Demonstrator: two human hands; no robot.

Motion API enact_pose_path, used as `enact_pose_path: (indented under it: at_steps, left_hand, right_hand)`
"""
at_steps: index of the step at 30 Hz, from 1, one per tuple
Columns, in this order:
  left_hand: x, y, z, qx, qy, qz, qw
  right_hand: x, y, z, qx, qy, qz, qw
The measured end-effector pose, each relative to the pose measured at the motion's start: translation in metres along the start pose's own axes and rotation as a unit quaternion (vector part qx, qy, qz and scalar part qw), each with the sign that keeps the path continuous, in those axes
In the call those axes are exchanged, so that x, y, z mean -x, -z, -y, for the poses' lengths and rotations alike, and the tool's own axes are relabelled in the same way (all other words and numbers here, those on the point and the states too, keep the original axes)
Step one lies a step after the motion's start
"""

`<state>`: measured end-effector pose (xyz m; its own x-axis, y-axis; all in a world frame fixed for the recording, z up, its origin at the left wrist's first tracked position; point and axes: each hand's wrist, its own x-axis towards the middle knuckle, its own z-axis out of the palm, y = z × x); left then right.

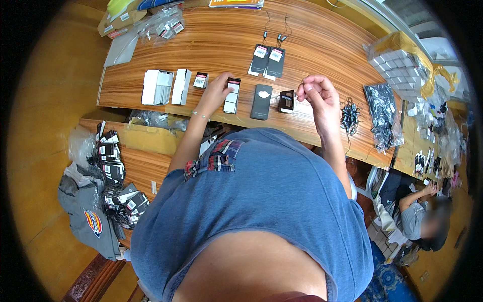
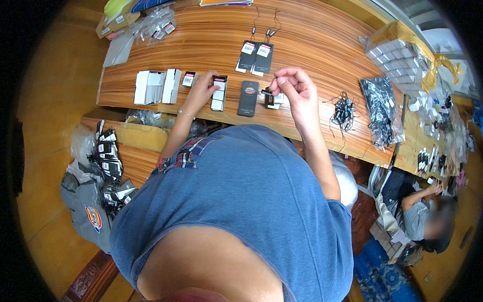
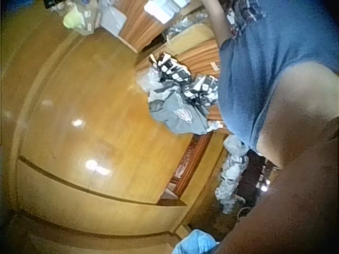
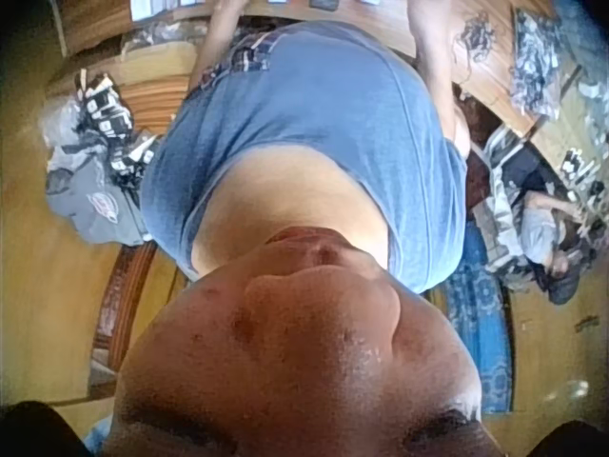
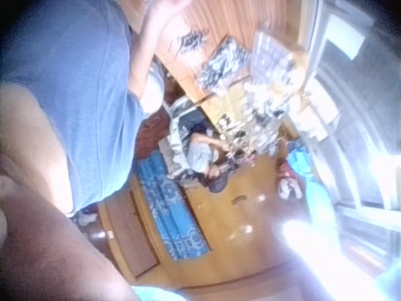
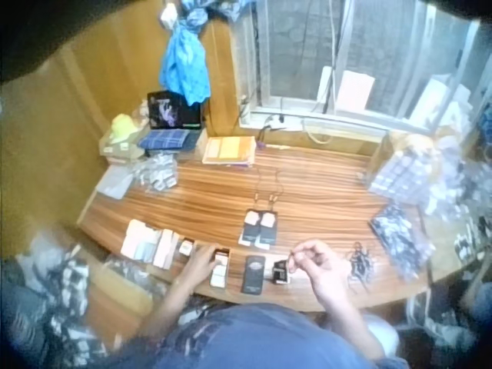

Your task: The person attaches small black tags to rectangular boxes on a wooden table. They pick up each tag, thread a string through it, and place it on a box, repeating this process for several items.

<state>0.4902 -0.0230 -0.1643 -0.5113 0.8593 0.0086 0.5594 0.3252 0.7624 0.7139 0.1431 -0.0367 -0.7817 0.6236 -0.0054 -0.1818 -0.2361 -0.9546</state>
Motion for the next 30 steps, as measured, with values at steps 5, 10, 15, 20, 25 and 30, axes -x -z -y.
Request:
enact_pose_path:
  at_steps: [5, 10, 15, 20, 25, 30]
  left_hand:
    - [0.0, 0.014, -0.08, 0.288, 0.007, -0.052, 0.956]
    - [-0.002, 0.021, -0.153, 0.23, -0.079, -0.06, 0.968]
    - [-0.003, 0.016, -0.171, 0.198, -0.136, -0.058, 0.969]
    - [-0.004, 0.012, -0.18, 0.224, -0.133, -0.024, 0.965]
    - [-0.003, 0.012, -0.184, 0.229, -0.125, -0.004, 0.965]
    - [-0.005, 0.01, -0.18, 0.225, -0.136, 0.008, 0.965]
  right_hand:
    - [0.0, -0.011, -0.004, 0.051, 0.004, 0.018, 0.999]
    - [-0.001, -0.023, -0.007, 0.111, 0.063, -0.022, 0.992]
    - [0.001, -0.026, -0.001, 0.161, 0.12, -0.065, 0.977]
    - [0.003, -0.022, -0.001, 0.175, 0.141, -0.089, 0.97]
    - [0.005, -0.019, -0.002, 0.155, 0.141, -0.09, 0.974]
    - [0.005, -0.018, -0.004, 0.16, 0.148, -0.09, 0.972]
